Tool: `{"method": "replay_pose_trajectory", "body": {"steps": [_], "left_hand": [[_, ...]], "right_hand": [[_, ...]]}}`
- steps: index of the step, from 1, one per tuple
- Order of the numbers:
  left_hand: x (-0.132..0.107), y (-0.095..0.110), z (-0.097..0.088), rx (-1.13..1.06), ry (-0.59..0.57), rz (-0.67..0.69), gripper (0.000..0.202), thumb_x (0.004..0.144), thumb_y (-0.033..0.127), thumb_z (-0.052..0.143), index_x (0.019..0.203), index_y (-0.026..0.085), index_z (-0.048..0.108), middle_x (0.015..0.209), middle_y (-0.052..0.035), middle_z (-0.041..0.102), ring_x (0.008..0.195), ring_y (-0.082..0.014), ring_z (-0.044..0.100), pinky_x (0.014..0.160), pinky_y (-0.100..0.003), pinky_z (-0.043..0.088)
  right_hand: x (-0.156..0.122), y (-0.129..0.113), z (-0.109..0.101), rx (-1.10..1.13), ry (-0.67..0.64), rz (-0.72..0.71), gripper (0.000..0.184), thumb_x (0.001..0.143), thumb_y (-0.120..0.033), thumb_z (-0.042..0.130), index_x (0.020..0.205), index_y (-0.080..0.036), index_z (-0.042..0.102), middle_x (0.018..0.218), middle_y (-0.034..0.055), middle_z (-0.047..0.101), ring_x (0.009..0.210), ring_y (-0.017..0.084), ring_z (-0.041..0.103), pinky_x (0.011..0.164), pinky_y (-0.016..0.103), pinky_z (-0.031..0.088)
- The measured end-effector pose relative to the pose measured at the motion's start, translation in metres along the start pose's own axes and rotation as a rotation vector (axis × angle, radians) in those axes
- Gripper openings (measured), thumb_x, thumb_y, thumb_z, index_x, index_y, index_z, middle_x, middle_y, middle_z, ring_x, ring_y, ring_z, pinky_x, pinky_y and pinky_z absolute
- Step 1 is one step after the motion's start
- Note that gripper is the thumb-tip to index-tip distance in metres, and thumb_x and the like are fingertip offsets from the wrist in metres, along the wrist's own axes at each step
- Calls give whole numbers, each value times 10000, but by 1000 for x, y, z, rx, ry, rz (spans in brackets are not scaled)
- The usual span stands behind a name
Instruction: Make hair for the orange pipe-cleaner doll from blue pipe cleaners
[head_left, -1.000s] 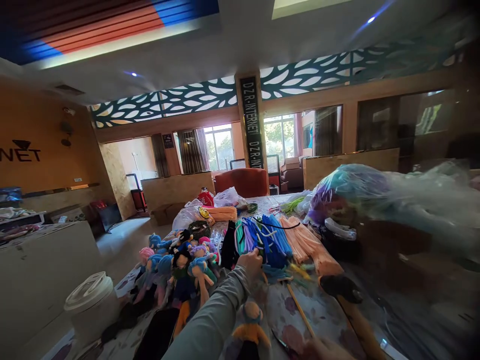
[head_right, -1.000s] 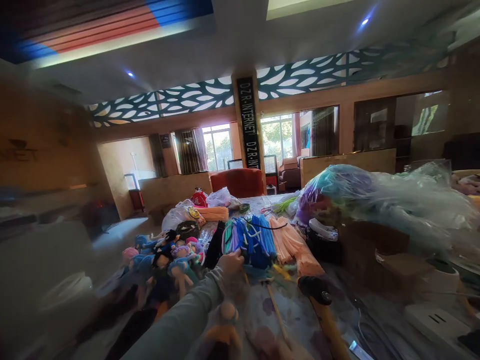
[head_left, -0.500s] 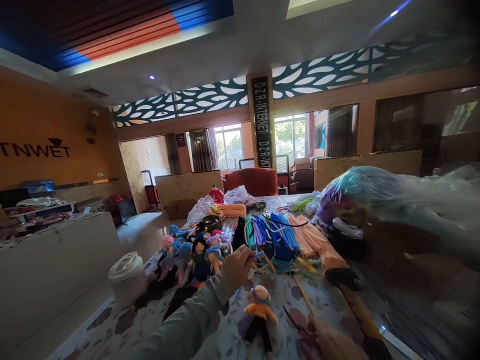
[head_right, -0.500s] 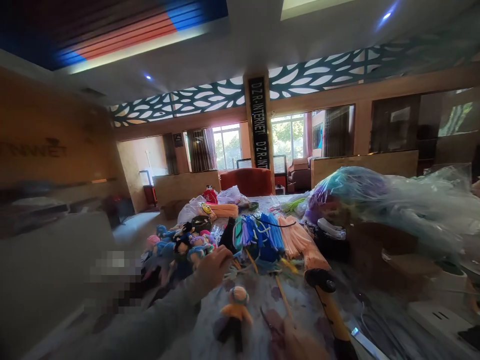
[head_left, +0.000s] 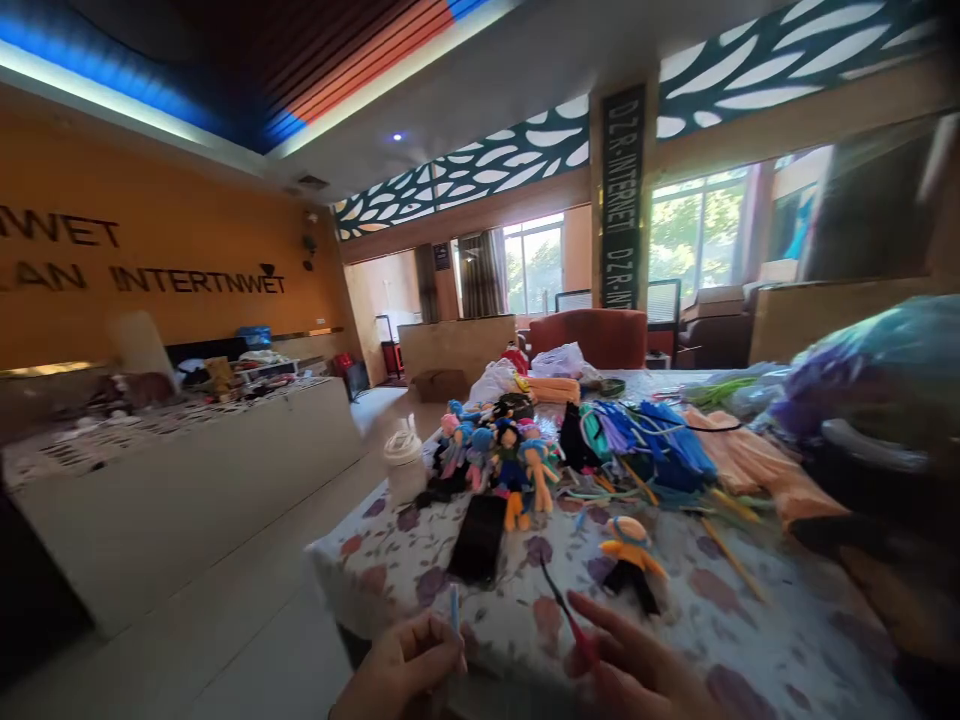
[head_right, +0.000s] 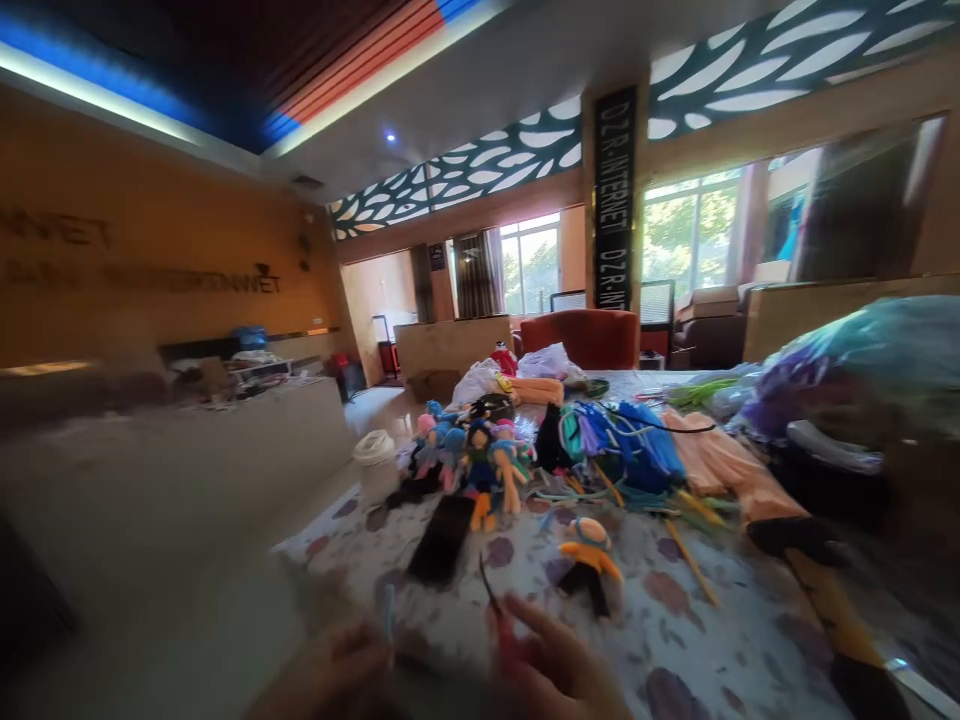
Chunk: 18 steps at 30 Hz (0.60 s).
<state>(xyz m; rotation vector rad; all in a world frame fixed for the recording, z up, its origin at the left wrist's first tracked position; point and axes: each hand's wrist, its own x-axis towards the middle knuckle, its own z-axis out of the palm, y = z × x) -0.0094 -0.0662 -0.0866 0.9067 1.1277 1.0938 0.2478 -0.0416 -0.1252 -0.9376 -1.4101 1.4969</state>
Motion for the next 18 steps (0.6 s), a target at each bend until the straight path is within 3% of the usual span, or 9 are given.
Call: {"method": "replay_pose_trajectory", "body": {"steps": [2,4,7,12,18], "left_hand": [[-20,-7,-11,-88,-9,-21,276,570,345,831,591,161,627,588,2,576,521,-88,472,500,-205,347],[-32,-15,-23,-148,-8,-20,280,581,349,828,594,166,617,582,3,565,516,-92,465,505,-214,354],[-37,-28,-44,-208,-29,-1,299,595,360,824,587,169,593,575,9,546,484,-81,434,482,-212,346],[-26,-49,-73,-270,-147,15,267,688,365,770,630,153,619,597,11,532,416,-51,360,403,-205,282],[-18,-60,-83,-369,-199,-6,261,660,345,799,631,145,634,586,18,544,380,-33,314,344,-201,205]], "right_hand": [[14,2,48,105,-37,-21,457,700,-498,718,1040,-193,693,885,67,711,789,201,642,699,289,495],[26,3,89,184,-65,-27,340,615,-372,806,872,-172,704,796,39,693,721,173,620,656,259,475],[41,1,131,357,-131,37,335,568,-319,834,812,-165,664,703,5,663,582,118,558,553,223,429],[62,1,160,593,-226,70,409,505,-301,867,778,-165,595,616,-36,591,480,69,473,451,181,333],[81,7,170,560,-255,121,447,509,-270,862,810,-174,545,588,-76,532,438,39,404,420,170,303]]}}
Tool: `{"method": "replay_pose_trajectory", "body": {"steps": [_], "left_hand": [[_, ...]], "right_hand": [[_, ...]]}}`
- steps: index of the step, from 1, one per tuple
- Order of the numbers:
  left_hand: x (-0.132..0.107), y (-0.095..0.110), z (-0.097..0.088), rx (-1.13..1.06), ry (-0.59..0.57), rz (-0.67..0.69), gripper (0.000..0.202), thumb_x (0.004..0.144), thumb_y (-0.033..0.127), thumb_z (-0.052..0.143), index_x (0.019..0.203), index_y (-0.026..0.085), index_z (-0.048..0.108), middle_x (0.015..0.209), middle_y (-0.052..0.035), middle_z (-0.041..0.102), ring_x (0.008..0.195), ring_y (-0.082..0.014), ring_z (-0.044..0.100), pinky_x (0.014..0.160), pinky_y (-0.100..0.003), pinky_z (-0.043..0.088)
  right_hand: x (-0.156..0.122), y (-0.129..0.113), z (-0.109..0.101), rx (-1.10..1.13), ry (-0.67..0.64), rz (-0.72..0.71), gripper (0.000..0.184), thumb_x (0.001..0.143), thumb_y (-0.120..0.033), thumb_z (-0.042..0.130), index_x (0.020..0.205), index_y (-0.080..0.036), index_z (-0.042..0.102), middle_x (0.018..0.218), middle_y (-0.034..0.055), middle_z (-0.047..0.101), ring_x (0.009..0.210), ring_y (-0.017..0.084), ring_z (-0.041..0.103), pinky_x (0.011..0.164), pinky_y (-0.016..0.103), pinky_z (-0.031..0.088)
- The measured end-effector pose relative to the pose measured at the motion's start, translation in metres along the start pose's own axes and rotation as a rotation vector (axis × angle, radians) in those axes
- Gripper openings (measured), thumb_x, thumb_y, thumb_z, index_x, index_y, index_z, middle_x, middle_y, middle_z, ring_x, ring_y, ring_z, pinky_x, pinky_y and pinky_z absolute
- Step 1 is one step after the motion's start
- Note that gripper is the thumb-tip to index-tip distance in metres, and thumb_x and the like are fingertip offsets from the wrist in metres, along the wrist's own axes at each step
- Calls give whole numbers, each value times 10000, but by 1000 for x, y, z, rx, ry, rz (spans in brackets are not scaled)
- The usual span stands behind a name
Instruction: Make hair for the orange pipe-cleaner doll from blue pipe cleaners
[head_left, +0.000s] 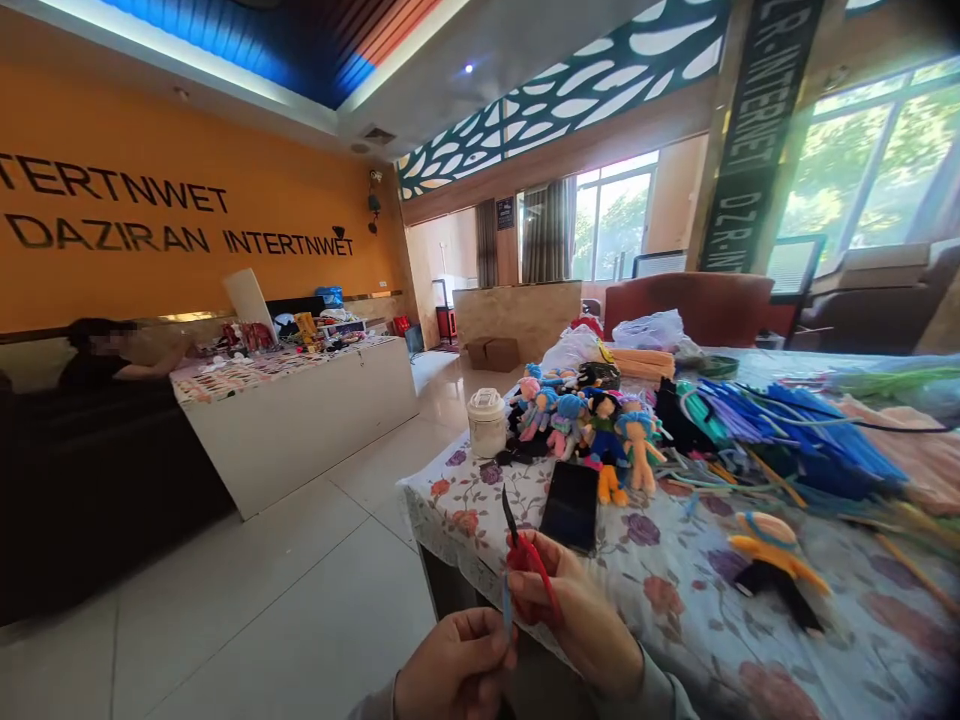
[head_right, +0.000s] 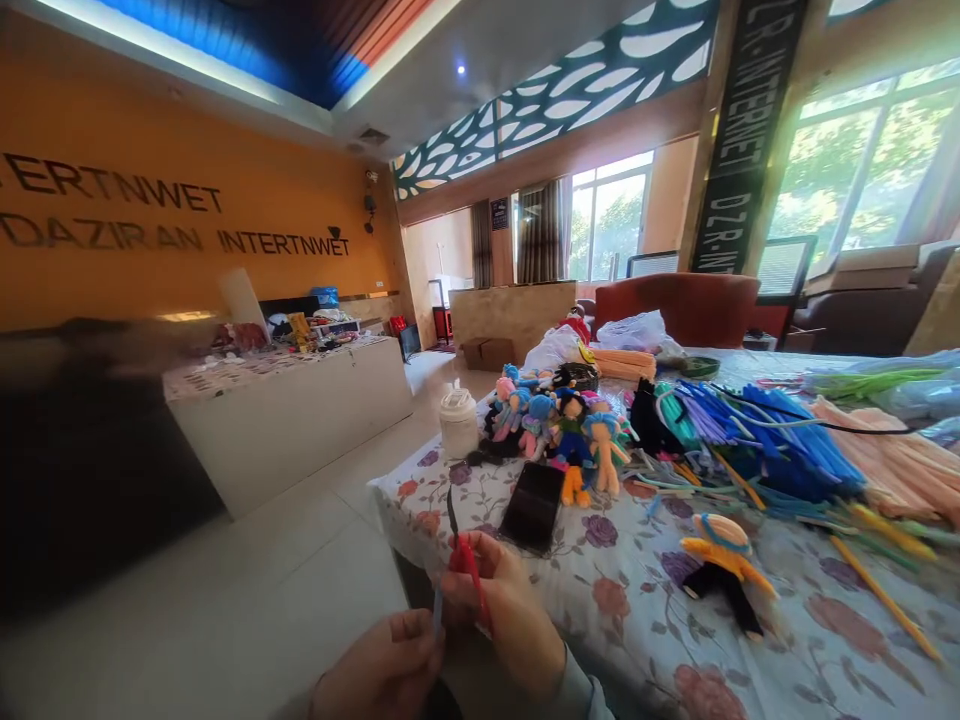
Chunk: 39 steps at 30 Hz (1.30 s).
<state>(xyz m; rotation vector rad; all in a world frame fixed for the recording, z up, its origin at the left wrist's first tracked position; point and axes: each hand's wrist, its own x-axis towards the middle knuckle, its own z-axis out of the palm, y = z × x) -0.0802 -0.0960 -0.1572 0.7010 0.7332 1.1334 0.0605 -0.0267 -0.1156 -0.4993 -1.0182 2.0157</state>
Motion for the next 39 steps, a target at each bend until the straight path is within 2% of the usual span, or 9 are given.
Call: {"method": "replay_pose_trajectory", "body": {"steps": [5,8,11,15,19,24,31,35,39], "left_hand": [[-1,0,-1,43,130,54,267,627,374,818,663,146,685,537,16,555,408,-54,412,363,-189,262],[0,2,2,132,230,109,364,535,445,848,686,147,703,516,18,568,398,-64,432,364,-193,278],[0,7,6,254,317,108,394,447,451,872,600,152,667,476,31,558,368,-60,407,379,-204,293],[-2,12,12,359,389,110,365,453,419,860,527,155,619,457,39,538,393,-73,417,416,-221,311],[-2,12,12,384,397,100,366,454,420,855,530,162,607,445,54,513,408,-81,411,433,-229,296],[-1,12,13,414,391,160,362,469,413,865,654,146,706,610,1,641,590,-116,516,593,-242,368],[3,7,12,411,456,198,364,495,449,846,560,149,649,531,36,548,547,-101,434,561,-237,324],[4,4,7,388,470,246,341,573,445,814,606,157,633,565,22,577,560,-114,476,568,-243,353],[4,3,5,352,458,313,328,617,431,796,604,162,608,567,10,597,550,-123,510,567,-249,377]], "right_hand": [[5,0,5,-75,62,-17,394,524,-230,832,777,-178,535,601,-80,519,445,34,393,417,168,297],[7,-1,7,-126,107,-27,360,523,-200,802,765,-180,535,587,-73,532,458,42,398,421,167,285],[8,0,6,-160,114,-40,347,528,-198,781,772,-185,534,578,-72,538,472,52,414,441,172,305],[9,4,1,-242,113,-75,339,554,-202,751,812,-182,532,587,-71,551,492,60,421,459,177,305],[9,6,-4,-379,104,-144,320,592,-167,712,849,-178,522,618,-55,583,556,89,484,500,194,345],[7,10,-6,-392,84,-172,300,620,-159,692,858,-186,510,624,-56,586,556,97,498,505,205,361],[9,19,-8,-442,71,-195,294,636,-183,708,854,-187,511,604,-69,551,528,89,477,478,197,336],[5,14,-17,-666,118,-258,274,739,-280,668,970,-181,561,741,5,657,652,152,598,566,243,446],[-9,7,-27,-956,82,-248,271,795,-244,546,1054,-185,599,908,59,692,816,194,644,699,285,497]]}}
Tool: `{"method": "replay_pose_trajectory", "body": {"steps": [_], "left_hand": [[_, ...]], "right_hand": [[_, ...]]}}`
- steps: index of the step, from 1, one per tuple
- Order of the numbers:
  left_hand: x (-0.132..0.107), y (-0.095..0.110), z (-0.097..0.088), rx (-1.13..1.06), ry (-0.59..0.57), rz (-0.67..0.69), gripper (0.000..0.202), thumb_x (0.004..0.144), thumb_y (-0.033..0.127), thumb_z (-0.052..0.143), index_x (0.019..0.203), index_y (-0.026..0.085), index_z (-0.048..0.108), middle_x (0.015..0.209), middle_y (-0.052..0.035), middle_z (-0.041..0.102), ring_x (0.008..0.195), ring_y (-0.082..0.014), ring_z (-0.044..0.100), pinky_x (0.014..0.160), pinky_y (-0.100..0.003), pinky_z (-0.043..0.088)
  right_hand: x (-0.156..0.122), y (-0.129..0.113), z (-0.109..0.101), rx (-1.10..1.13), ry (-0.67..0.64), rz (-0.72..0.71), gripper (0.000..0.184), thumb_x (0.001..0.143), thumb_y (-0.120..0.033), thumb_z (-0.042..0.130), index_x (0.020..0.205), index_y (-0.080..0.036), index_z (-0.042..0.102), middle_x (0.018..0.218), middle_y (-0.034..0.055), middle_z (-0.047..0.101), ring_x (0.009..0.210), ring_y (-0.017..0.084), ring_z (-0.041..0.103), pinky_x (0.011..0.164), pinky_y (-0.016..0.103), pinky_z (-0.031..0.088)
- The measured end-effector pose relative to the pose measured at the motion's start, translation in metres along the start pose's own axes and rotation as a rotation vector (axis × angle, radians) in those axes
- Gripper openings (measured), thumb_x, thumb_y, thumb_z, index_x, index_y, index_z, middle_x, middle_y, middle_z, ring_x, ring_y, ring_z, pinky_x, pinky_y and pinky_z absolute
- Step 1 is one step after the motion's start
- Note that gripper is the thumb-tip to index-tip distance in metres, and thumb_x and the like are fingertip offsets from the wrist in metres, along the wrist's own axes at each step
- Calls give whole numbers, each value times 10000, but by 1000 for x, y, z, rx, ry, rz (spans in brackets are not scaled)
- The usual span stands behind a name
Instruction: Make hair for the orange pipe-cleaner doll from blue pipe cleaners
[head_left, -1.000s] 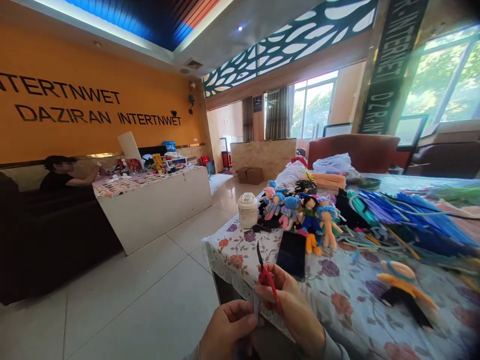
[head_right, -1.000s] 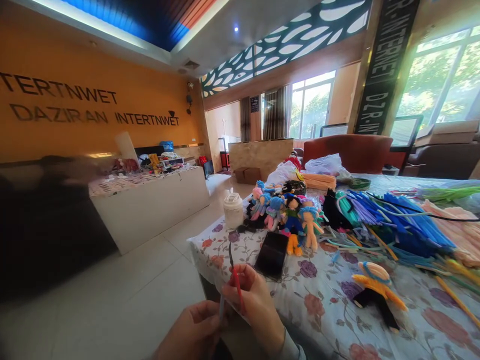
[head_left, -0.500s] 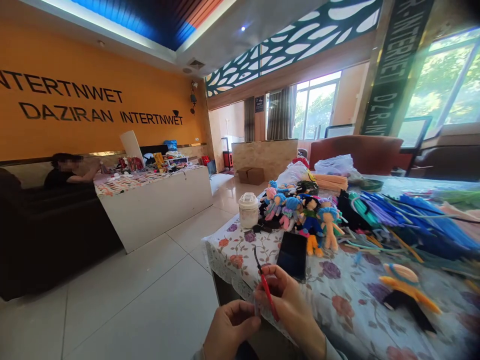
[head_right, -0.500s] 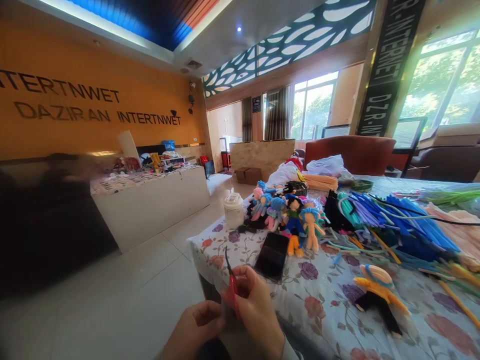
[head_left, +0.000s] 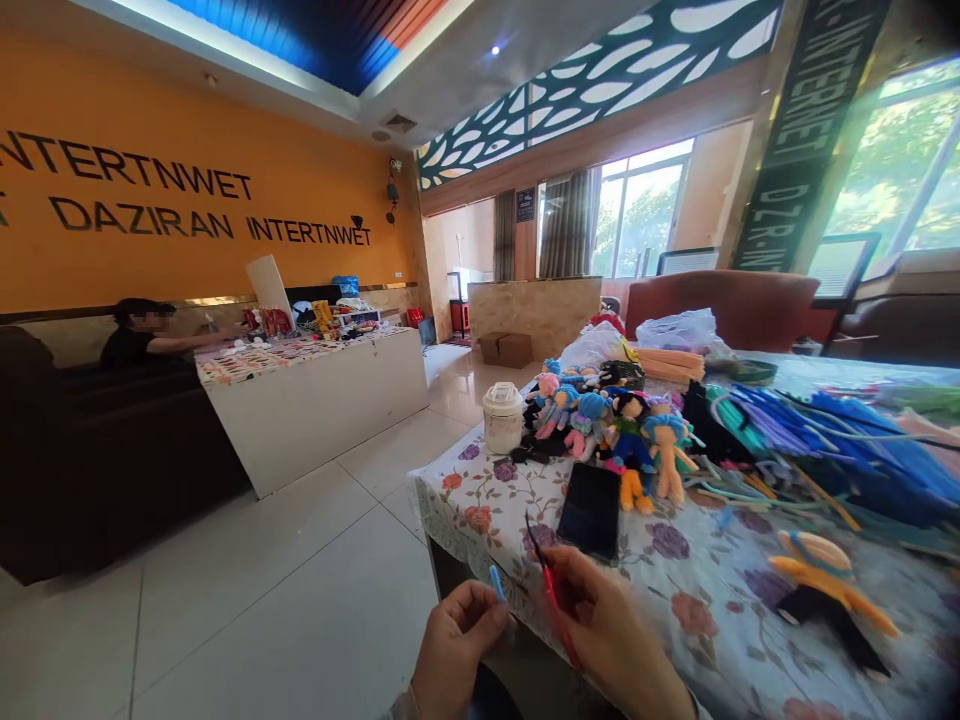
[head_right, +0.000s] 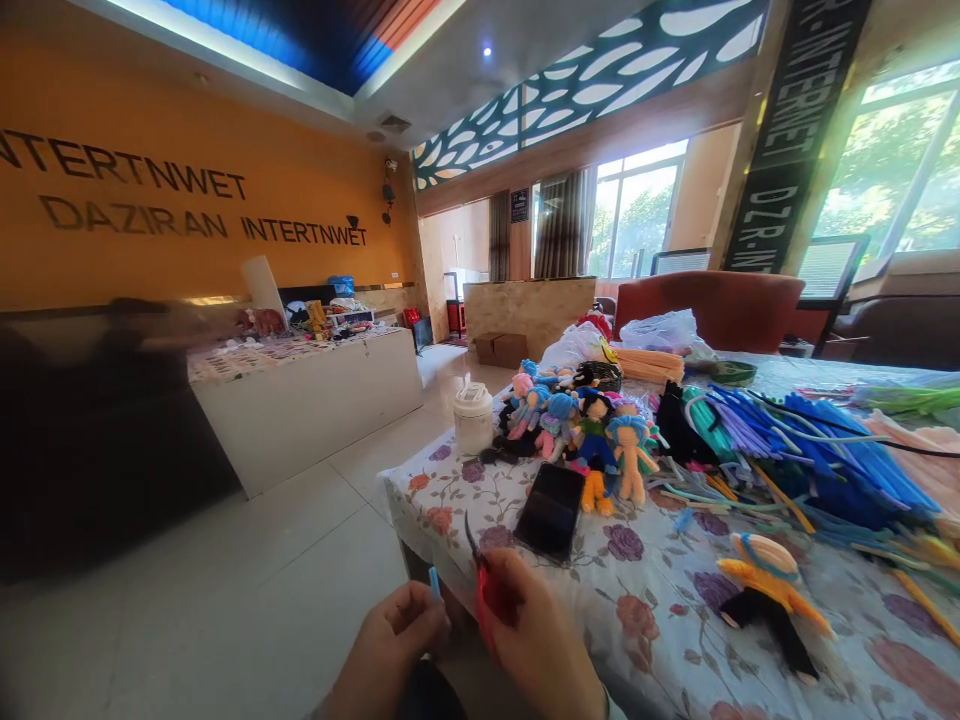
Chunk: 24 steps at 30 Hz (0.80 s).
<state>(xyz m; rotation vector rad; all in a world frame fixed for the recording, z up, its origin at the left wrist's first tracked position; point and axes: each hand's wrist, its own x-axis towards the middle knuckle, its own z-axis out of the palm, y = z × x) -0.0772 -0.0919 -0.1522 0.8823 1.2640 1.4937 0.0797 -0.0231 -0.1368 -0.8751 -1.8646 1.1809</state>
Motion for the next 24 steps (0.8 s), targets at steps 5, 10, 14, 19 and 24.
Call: {"method": "replay_pose_trajectory", "body": {"steps": [5,10,14,19,24], "left_hand": [[-2,0,1,-28,12,8,296,634,397,800,623,154,630,574,5,617,552,-118,528,579,-242,394],[-3,-1,5,-115,2,-31,293,615,374,820,627,153,628,575,-1,636,550,-120,547,591,-246,416],[-4,-2,7,-227,0,-82,295,586,346,842,636,149,630,583,-6,648,549,-115,551,590,-240,425],[-6,-2,8,-264,-21,-94,294,579,344,848,646,143,644,611,-15,646,577,-125,561,601,-251,439],[-8,0,9,-271,-41,-105,290,600,351,837,644,145,639,607,-8,631,567,-110,538,586,-237,419]], "right_hand": [[-18,-14,-6,-341,-84,11,204,768,-219,511,944,-236,613,814,16,664,730,175,616,659,268,470],[-24,-25,-3,-561,-96,-4,77,759,-264,569,831,-246,590,801,6,665,740,194,604,650,287,431],[-24,-24,0,-547,-82,12,74,765,-243,560,834,-251,586,802,-8,669,752,188,600,662,283,410],[-21,-27,0,-540,-80,22,90,758,-220,546,833,-250,586,769,-15,658,718,184,581,641,285,380],[-21,-31,-2,-549,-79,15,129,739,-211,556,855,-246,600,786,0,666,730,192,582,636,288,363]]}}
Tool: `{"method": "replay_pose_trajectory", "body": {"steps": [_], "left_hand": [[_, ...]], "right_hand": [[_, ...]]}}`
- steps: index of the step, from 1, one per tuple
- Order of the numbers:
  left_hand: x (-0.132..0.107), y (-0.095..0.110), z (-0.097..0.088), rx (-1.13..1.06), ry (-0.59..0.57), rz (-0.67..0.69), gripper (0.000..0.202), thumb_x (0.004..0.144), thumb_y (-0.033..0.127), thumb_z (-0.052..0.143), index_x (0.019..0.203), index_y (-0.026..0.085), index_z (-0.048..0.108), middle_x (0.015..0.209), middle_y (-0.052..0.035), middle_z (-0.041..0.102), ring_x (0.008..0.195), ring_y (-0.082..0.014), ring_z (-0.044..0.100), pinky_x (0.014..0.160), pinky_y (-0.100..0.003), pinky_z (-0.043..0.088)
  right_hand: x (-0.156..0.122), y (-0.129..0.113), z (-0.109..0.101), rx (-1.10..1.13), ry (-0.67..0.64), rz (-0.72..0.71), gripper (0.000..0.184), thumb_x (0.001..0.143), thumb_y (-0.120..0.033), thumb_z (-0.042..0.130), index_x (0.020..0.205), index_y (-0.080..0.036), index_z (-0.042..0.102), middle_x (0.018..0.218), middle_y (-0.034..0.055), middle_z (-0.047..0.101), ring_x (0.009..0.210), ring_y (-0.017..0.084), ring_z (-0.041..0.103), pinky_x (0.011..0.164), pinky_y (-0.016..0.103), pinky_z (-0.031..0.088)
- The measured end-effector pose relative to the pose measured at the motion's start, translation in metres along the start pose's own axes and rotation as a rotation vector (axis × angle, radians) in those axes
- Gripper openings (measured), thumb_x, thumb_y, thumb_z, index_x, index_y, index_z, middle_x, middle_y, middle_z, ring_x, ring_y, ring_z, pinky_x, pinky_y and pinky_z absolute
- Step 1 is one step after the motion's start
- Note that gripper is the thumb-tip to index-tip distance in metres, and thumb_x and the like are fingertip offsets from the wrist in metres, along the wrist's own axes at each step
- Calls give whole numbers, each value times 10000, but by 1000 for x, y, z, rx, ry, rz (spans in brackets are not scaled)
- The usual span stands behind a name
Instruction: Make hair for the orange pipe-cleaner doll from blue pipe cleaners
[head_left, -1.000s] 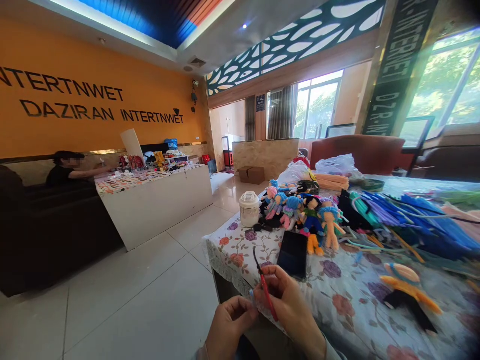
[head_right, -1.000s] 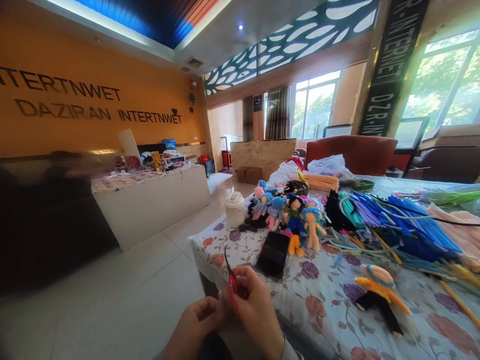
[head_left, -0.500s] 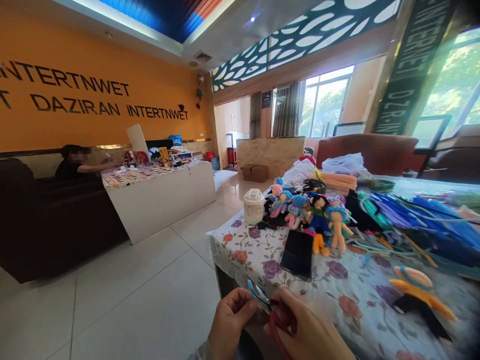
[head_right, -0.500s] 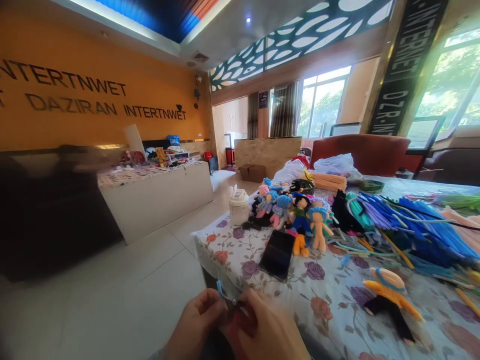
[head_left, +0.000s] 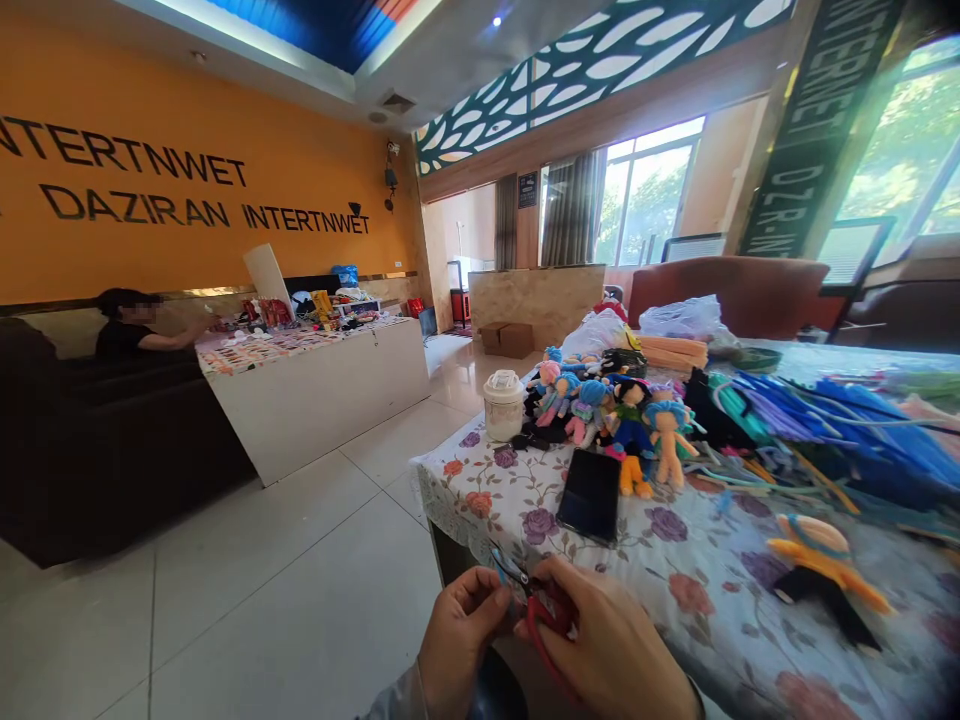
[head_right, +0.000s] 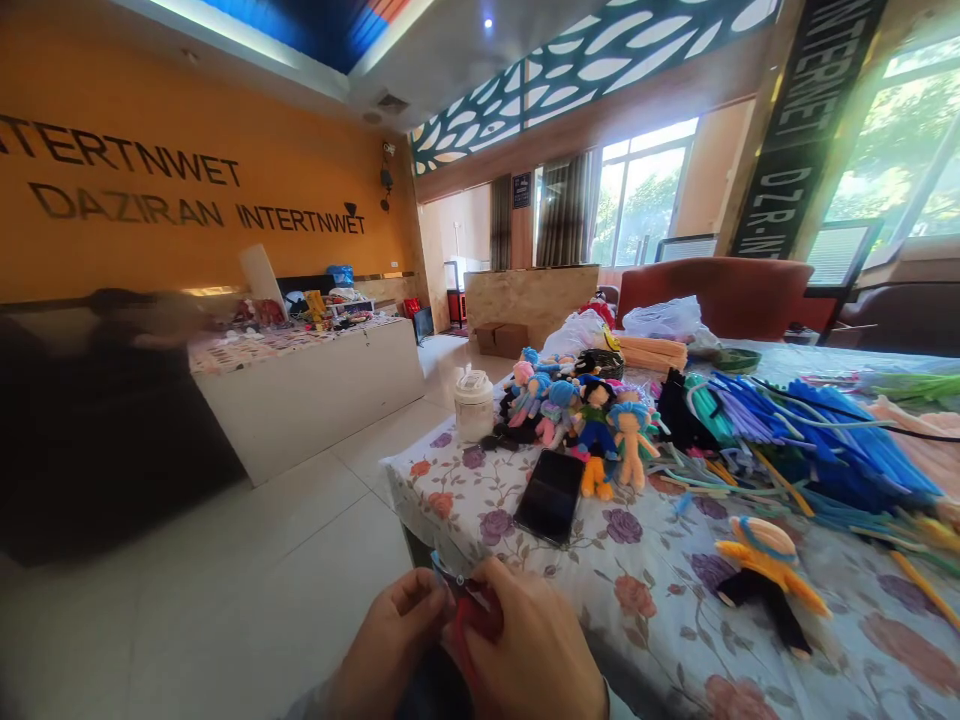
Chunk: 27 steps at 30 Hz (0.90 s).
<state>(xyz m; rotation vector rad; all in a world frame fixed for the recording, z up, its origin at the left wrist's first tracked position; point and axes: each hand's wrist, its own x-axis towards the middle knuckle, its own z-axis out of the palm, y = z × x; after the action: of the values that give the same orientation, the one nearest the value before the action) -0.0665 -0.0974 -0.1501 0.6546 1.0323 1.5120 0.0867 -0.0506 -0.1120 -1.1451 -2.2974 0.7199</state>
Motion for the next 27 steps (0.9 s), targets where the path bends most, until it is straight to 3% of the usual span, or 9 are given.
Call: {"method": "replay_pose_trajectory", "body": {"steps": [27], "left_hand": [[-1,-1,1,-93,-39,-46,260,605,305,846,671,127,669,616,-16,630,569,-110,557,607,-241,440]], "right_hand": [[2,5,2,-2,-1,-35,107,757,-220,536,835,-234,608,736,0,652,693,184,574,622,283,364]]}}
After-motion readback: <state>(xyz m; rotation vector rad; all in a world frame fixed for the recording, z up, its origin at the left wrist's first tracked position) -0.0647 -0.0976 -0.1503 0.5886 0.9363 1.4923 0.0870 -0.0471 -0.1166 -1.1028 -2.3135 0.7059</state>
